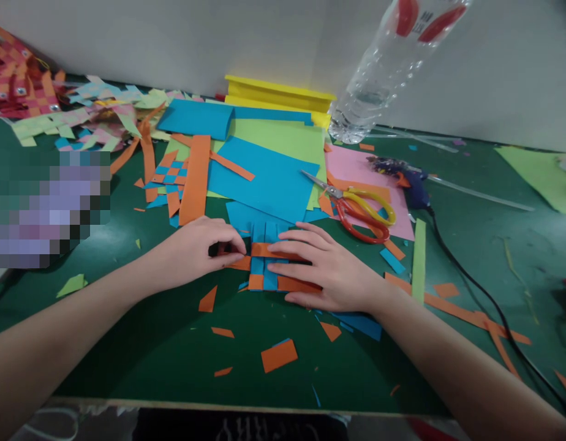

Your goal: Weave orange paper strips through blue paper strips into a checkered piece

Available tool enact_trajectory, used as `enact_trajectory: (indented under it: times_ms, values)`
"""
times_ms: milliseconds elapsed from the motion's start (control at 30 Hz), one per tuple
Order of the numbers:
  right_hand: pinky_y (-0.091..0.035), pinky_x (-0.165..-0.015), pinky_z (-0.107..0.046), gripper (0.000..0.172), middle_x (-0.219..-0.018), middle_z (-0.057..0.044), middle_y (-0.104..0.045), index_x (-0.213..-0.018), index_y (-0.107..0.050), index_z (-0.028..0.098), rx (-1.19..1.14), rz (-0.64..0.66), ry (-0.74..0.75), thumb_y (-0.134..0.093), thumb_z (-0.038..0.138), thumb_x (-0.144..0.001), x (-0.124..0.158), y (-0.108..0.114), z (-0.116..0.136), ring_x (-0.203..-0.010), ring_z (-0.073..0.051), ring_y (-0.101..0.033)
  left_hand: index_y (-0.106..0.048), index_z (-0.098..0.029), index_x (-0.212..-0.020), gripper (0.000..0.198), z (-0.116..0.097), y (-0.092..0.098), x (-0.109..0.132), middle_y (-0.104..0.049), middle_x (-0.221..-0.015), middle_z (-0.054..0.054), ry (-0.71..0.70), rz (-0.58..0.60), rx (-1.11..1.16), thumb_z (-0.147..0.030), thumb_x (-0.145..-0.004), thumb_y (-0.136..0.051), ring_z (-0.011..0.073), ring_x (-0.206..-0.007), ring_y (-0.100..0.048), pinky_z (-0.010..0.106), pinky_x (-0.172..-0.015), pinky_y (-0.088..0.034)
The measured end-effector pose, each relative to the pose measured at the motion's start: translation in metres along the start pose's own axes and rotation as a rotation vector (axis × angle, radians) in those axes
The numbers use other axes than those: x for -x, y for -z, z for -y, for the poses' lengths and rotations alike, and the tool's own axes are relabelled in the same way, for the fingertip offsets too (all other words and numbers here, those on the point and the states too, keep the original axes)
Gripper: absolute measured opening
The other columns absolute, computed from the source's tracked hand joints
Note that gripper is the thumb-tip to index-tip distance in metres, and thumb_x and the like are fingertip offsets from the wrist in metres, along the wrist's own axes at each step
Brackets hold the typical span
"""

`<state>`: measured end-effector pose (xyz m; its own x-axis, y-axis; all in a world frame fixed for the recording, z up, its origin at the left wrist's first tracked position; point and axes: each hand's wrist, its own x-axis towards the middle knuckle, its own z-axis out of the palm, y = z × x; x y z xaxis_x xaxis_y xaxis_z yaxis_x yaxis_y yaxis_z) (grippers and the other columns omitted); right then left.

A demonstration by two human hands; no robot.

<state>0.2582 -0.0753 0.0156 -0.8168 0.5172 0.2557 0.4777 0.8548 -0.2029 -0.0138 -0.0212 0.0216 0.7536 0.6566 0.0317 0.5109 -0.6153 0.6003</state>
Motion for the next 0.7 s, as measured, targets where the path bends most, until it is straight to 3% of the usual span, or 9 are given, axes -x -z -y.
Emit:
enact_trajectory:
  times_ms: [200,533,700]
  values:
    - [-0.032,-0.112,-0.051,0.039,-0.136,-0.01,-0.056,-0.122,-0.062,0.019,-0.009,0.013,-0.009,-0.056,0.042,-0.091,0.0005,-0.0005,-0.0009,-0.133,-0.027,-0.042,-0.065,-0.021,-0.086,0.022,0.0006,-0.0015,0.0,-0.067,-0.087,0.002,-0.152,0.019,-0.142,-0.033,-0.095,-0.05,0.0177,-0.083,-0.058,0.031,-0.075,-0.035]
    - [-0.033,-0.111,-0.049,0.036,-0.134,-0.011,-0.058,-0.119,-0.064,0.017,-0.006,-0.011,0.0,-0.056,0.04,-0.092,-0.0004,-0.0001,-0.0012,-0.13,-0.027,-0.046,-0.066,-0.021,-0.092,0.025,0.0038,0.0028,-0.0003,-0.07,-0.088,0.001,-0.405,0.014,-0.364,-0.037,-0.098,-0.048,0.0162,-0.08,-0.06,0.033,-0.085,-0.032]
    - [-0.034,-0.111,-0.05,0.036,-0.135,-0.011,-0.057,-0.119,-0.063,0.018,-0.01,0.0,-0.003,-0.054,0.04,-0.093,0.0003,-0.0009,-0.001,-0.131,-0.026,-0.045,-0.066,-0.022,-0.091,0.021,0.0064,0.0038,-0.0011,-0.071,-0.091,0.001,-0.45,-0.004,-0.388,-0.034,-0.097,-0.05,0.0161,-0.08,-0.061,0.034,-0.084,-0.032]
